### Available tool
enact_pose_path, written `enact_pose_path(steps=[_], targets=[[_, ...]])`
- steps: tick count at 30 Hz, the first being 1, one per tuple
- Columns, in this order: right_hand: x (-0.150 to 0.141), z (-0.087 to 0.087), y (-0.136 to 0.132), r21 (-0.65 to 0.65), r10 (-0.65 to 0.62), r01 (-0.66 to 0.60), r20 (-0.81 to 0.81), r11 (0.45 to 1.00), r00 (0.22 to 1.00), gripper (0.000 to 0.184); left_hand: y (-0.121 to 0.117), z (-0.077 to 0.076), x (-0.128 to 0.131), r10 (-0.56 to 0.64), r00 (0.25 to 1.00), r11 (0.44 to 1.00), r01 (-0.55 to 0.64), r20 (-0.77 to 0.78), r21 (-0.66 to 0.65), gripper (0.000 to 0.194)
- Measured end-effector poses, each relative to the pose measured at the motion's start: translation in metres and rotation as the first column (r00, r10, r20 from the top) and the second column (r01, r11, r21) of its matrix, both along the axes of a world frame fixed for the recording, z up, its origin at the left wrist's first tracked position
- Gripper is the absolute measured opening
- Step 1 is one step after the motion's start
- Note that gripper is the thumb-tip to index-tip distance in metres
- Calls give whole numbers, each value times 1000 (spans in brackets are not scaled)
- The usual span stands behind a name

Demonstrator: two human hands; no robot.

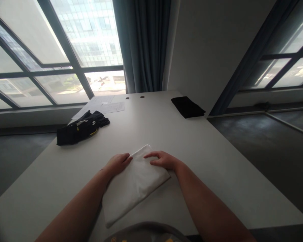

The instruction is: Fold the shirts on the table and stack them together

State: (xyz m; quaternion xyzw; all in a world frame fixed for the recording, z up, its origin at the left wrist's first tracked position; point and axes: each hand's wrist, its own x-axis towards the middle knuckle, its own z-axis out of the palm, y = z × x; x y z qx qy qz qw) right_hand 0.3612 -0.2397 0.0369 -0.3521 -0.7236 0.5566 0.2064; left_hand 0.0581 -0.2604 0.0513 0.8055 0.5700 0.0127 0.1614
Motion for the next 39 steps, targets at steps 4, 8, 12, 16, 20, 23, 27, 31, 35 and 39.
enact_pose_path(steps=[4,8,12,16,20,23,27,31,35,39], targets=[[-1,-4,1,-11,-52,52,4,999,999,46,2,-4,-4,7,994,1000,-6,107,-10,40],[2,-12,4,-52,-62,61,-6,997,998,48,4,-5,-9,-17,968,999,27,251,-35,45],[7,-20,9,-95,-126,124,-14,988,992,50,4,1,-8,-105,951,991,123,291,-45,45],[12,-22,12,-152,-213,205,-34,967,977,52,1,5,-1,-85,981,995,93,176,-42,50],[18,-21,15,-165,-246,237,-39,957,968,54,-2,5,3,-91,991,995,94,94,-29,53],[24,-21,17,-143,-268,262,-30,955,963,54,-4,8,5,-107,993,994,109,55,-25,53],[32,-18,20,-115,-301,298,-6,948,954,55,-7,14,5,-113,994,993,113,6,-25,50],[45,-18,25,-100,-367,362,-34,927,930,55,-9,16,0,-60,998,998,60,3,-20,46],[55,-22,29,-70,-429,426,-30,902,903,53,-3,14,-12,-12,999,999,13,35,-30,43],[54,-16,28,-37,-436,436,-10,899,900,52,7,9,-23,32,995,999,-28,93,-43,41]])
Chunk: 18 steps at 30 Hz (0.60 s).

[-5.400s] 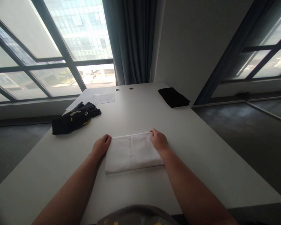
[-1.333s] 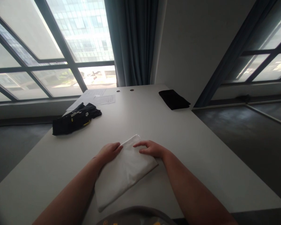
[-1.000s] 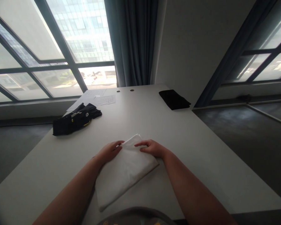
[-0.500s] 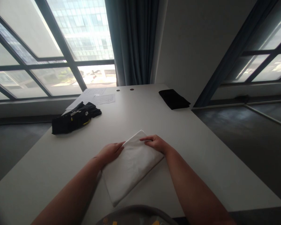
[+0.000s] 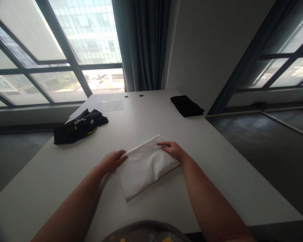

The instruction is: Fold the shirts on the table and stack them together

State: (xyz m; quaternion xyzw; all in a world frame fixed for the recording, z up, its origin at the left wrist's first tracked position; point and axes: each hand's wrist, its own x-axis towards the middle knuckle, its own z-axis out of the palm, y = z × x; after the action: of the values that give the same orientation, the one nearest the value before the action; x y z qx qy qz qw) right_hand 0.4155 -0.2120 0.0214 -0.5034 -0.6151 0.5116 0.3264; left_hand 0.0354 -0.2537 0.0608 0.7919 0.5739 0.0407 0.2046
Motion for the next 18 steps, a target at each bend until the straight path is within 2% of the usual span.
enact_pose_path(steps=[3,6,10,12,15,18], targets=[[-1,11,-5,13,137,-137,6,990,991,59,5,-4,-6,22,1000,1000,-22,15,15,40],[-2,17,-8,-8,336,-336,38,942,941,67,9,-7,-12,51,998,998,-52,34,32,38],[-6,20,-7,-40,366,-364,96,931,926,68,11,-10,-15,120,991,991,-123,54,60,39],[-7,28,-3,-23,366,-366,140,930,920,71,11,-10,-14,164,986,982,-166,30,96,40],[-8,58,7,21,384,-402,256,915,887,70,10,-8,-11,217,976,963,-213,-8,167,40],[-8,103,21,48,408,-461,394,886,824,68,9,-7,-7,255,967,948,-250,1,197,39]])
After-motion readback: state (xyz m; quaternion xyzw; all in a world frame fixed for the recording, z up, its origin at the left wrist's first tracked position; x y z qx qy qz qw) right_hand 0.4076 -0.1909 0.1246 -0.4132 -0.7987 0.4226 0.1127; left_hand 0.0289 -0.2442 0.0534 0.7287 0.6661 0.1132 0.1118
